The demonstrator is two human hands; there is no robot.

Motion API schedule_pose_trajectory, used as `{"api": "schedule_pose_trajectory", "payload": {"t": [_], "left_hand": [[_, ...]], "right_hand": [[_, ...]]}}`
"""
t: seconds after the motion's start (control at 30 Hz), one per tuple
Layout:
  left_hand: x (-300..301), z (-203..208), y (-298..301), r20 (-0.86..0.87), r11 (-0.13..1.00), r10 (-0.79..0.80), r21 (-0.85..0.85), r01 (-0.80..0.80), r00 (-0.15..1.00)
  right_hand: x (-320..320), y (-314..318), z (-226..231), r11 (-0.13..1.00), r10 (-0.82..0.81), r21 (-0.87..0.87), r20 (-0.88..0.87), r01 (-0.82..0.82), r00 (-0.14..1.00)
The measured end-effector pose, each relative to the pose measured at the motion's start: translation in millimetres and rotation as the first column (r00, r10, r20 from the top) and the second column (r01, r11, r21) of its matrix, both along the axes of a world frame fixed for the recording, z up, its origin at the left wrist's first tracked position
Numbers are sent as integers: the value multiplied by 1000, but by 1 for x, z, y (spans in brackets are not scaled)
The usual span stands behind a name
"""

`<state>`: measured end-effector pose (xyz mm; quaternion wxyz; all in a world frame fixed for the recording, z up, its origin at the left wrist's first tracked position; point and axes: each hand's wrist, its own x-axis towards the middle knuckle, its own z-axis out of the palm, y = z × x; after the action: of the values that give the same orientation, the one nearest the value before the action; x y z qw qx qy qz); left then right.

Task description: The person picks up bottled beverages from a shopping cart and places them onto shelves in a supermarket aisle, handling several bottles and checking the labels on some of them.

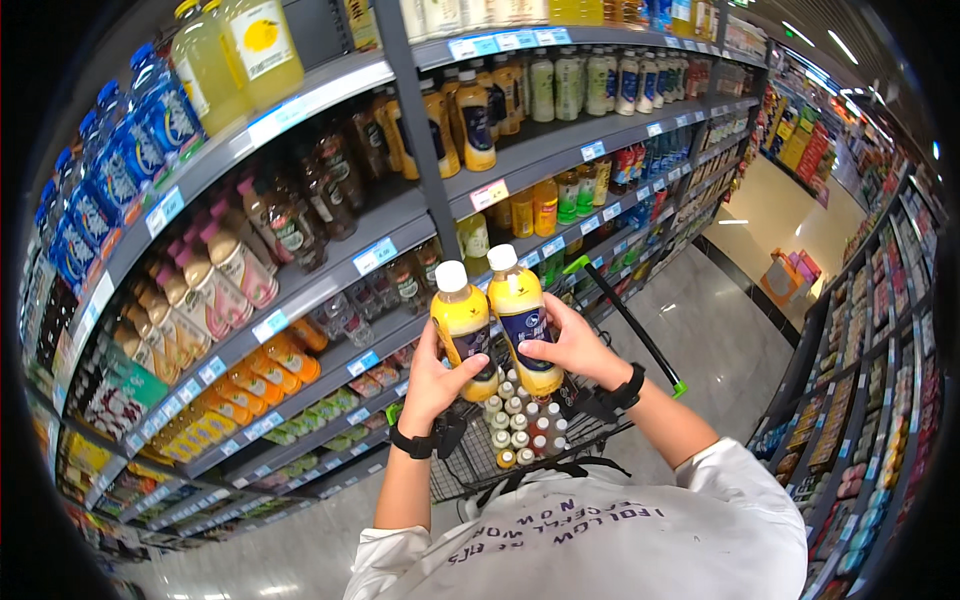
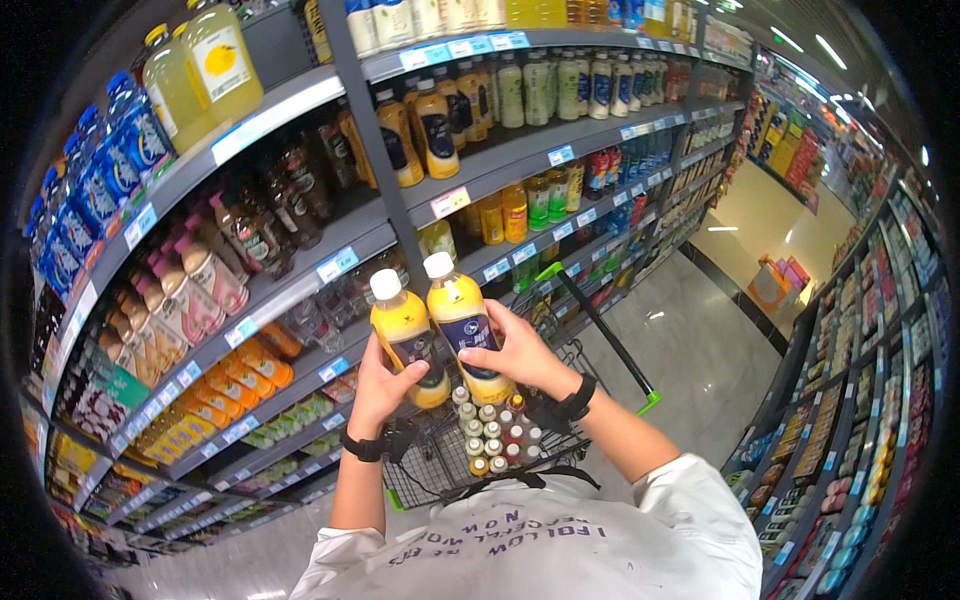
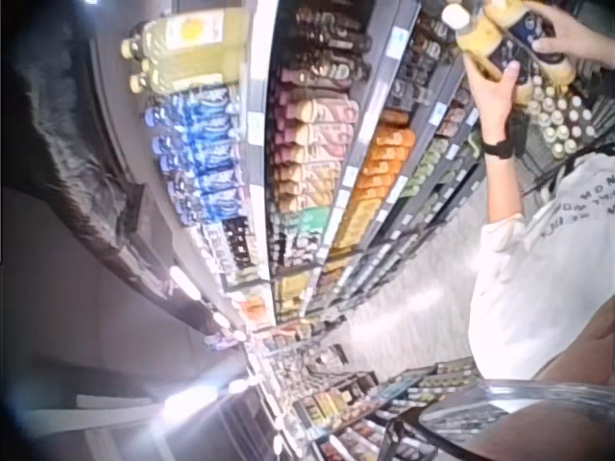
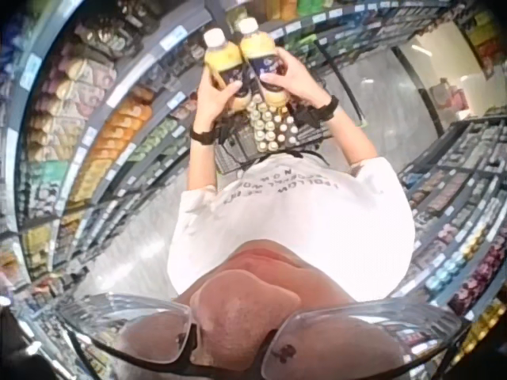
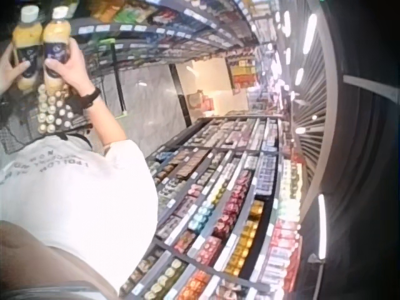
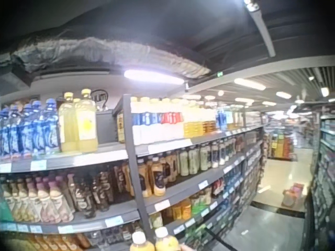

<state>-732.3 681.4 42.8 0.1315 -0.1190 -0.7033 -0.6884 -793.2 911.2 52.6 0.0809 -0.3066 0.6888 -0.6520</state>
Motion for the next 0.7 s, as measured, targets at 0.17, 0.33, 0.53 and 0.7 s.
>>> {"api": "schedule_pose_trajectory", "payload": {"t": [0.17,0.33,0.53,0.7], "left_hand": [[-49,32,21,-87,950,74,-297,-97,993],[-105,78,58,-308,898,230,-299,-323,923],[-221,126,97,-485,791,400,-247,-560,778],[-338,125,135,-547,634,472,-335,-697,692]], "right_hand": [[-49,46,25,986,-51,144,-191,80,980],[-119,81,70,975,-153,77,-455,210,877],[-258,89,99,957,-290,-132,-522,260,802],[-361,82,98,895,-396,-55,-556,444,731]]}}
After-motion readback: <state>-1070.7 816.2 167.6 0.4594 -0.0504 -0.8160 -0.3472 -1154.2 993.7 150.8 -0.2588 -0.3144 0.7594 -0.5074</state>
